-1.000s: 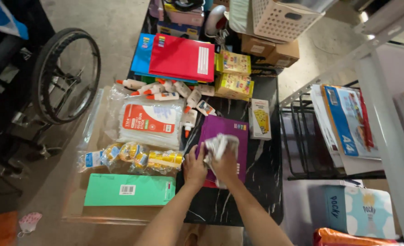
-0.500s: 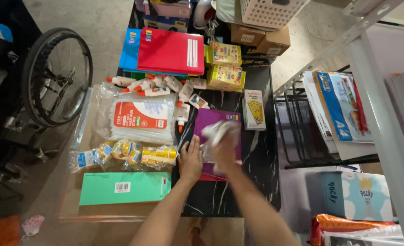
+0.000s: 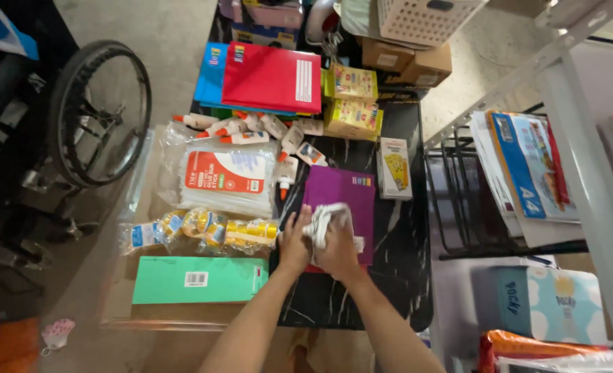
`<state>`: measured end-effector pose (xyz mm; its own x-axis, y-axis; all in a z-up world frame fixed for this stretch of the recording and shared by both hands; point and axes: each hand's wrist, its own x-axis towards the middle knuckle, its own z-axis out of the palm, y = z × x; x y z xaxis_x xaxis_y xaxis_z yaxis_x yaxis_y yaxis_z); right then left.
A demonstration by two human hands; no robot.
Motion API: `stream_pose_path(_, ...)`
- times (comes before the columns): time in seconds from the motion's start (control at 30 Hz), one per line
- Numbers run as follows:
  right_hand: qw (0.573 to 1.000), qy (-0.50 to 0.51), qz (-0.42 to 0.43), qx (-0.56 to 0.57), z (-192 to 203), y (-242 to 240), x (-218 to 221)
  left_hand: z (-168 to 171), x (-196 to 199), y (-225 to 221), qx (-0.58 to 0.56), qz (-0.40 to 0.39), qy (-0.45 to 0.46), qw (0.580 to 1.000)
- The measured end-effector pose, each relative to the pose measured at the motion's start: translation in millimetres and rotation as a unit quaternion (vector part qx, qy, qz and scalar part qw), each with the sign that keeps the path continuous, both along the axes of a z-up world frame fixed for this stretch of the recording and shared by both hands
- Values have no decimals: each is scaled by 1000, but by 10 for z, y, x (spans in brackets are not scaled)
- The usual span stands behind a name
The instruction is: Wiping down notebook covers with a cloth and organizing them on a workspace.
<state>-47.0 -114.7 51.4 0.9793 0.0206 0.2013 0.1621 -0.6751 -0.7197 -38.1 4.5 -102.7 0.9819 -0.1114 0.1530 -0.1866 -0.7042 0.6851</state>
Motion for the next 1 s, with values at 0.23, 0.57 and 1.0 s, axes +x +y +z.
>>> stream_pose_path(0.23,987,-132,50,-79,-140,-114,915,308,-49,-5,32,-3,41,999)
stream_pose_path(0.57,954,-31,-109,-278,-639,-574,-125,432,-70,-40,110,12,-3,994)
stream_pose_path(1.0,918,167,-311,184,-287,-1235,-954,825,-372,-389,189,-51,-153,969)
